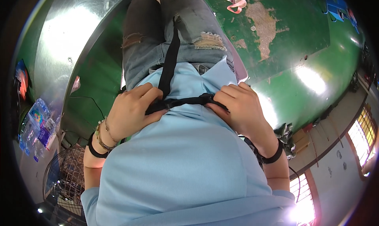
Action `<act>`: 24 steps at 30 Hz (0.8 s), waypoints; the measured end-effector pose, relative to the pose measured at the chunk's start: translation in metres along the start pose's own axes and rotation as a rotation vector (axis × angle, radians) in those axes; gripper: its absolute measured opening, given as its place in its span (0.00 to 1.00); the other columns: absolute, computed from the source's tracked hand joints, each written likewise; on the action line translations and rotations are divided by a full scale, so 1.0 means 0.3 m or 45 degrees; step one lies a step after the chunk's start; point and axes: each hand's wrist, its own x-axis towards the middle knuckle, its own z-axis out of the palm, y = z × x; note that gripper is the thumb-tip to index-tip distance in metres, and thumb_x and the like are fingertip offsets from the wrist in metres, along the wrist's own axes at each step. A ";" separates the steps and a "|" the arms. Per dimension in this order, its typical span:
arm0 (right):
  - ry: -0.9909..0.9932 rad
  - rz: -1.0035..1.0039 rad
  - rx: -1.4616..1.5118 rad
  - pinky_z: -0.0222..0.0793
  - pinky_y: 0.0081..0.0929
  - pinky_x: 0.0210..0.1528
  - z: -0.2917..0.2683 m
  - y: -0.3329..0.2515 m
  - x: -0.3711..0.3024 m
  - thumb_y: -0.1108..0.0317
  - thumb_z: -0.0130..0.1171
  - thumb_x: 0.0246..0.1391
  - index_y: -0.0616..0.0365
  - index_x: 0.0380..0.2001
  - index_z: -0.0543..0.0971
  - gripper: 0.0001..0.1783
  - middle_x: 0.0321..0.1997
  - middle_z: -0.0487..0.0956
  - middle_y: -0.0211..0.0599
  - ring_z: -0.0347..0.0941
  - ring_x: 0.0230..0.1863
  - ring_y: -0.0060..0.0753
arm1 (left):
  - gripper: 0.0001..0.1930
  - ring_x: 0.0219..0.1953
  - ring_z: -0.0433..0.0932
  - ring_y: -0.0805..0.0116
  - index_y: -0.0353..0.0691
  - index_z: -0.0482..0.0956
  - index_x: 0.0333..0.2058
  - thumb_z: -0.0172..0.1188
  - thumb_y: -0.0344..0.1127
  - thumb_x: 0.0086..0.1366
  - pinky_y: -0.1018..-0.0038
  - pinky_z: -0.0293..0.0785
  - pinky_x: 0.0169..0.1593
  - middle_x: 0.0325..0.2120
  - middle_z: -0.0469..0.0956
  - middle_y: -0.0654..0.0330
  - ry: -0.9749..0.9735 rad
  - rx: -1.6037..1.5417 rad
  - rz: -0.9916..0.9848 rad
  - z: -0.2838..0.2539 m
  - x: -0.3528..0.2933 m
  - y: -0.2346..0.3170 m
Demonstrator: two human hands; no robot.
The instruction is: Apply adhesive to the edges of shoe soles using a syringe and wiping with a cloth.
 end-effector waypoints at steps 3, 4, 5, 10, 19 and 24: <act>0.039 -0.025 -0.043 0.57 0.27 0.26 0.020 -0.008 0.011 0.65 0.63 0.41 0.55 0.20 0.72 0.10 0.20 0.69 0.30 0.65 0.22 0.33 | 0.14 0.23 0.74 0.65 0.40 0.73 0.31 0.66 0.38 0.48 0.73 0.71 0.24 0.24 0.70 0.62 0.084 0.187 -0.038 0.020 0.005 0.021; 0.056 -0.007 -0.033 0.58 0.27 0.25 0.027 -0.011 0.012 0.65 0.63 0.41 0.55 0.20 0.72 0.10 0.21 0.70 0.30 0.65 0.21 0.34 | 0.13 0.22 0.74 0.64 0.40 0.74 0.31 0.65 0.38 0.49 0.73 0.71 0.25 0.23 0.70 0.61 0.070 0.197 -0.055 0.030 0.004 0.018; 0.055 -0.006 -0.036 0.58 0.27 0.25 0.028 -0.012 0.009 0.65 0.63 0.41 0.55 0.20 0.72 0.10 0.21 0.70 0.30 0.65 0.21 0.34 | 0.12 0.22 0.74 0.63 0.40 0.75 0.31 0.64 0.38 0.50 0.72 0.71 0.25 0.23 0.70 0.61 0.055 0.207 -0.072 0.037 0.003 0.015; 0.095 0.129 -0.016 0.60 0.28 0.26 0.036 -0.024 0.003 0.64 0.64 0.40 0.56 0.21 0.72 0.11 0.21 0.71 0.32 0.64 0.21 0.37 | 0.11 0.22 0.73 0.63 0.39 0.78 0.31 0.63 0.38 0.50 0.72 0.70 0.26 0.24 0.71 0.61 0.132 -0.058 -0.047 0.027 0.003 -0.041; 0.045 0.142 -0.012 0.60 0.28 0.28 0.012 -0.050 0.021 0.64 0.64 0.40 0.56 0.21 0.71 0.12 0.21 0.70 0.31 0.66 0.23 0.35 | 0.10 0.21 0.70 0.63 0.38 0.78 0.30 0.63 0.36 0.50 0.73 0.67 0.26 0.22 0.68 0.60 0.167 -0.137 -0.061 -0.004 -0.001 -0.058; 0.052 0.061 0.111 0.59 0.27 0.29 0.021 -0.035 0.025 0.66 0.65 0.40 0.56 0.22 0.72 0.11 0.22 0.71 0.31 0.66 0.24 0.33 | 0.10 0.21 0.69 0.63 0.38 0.78 0.30 0.64 0.35 0.49 0.73 0.66 0.26 0.21 0.66 0.60 0.115 -0.144 -0.072 -0.033 -0.024 -0.070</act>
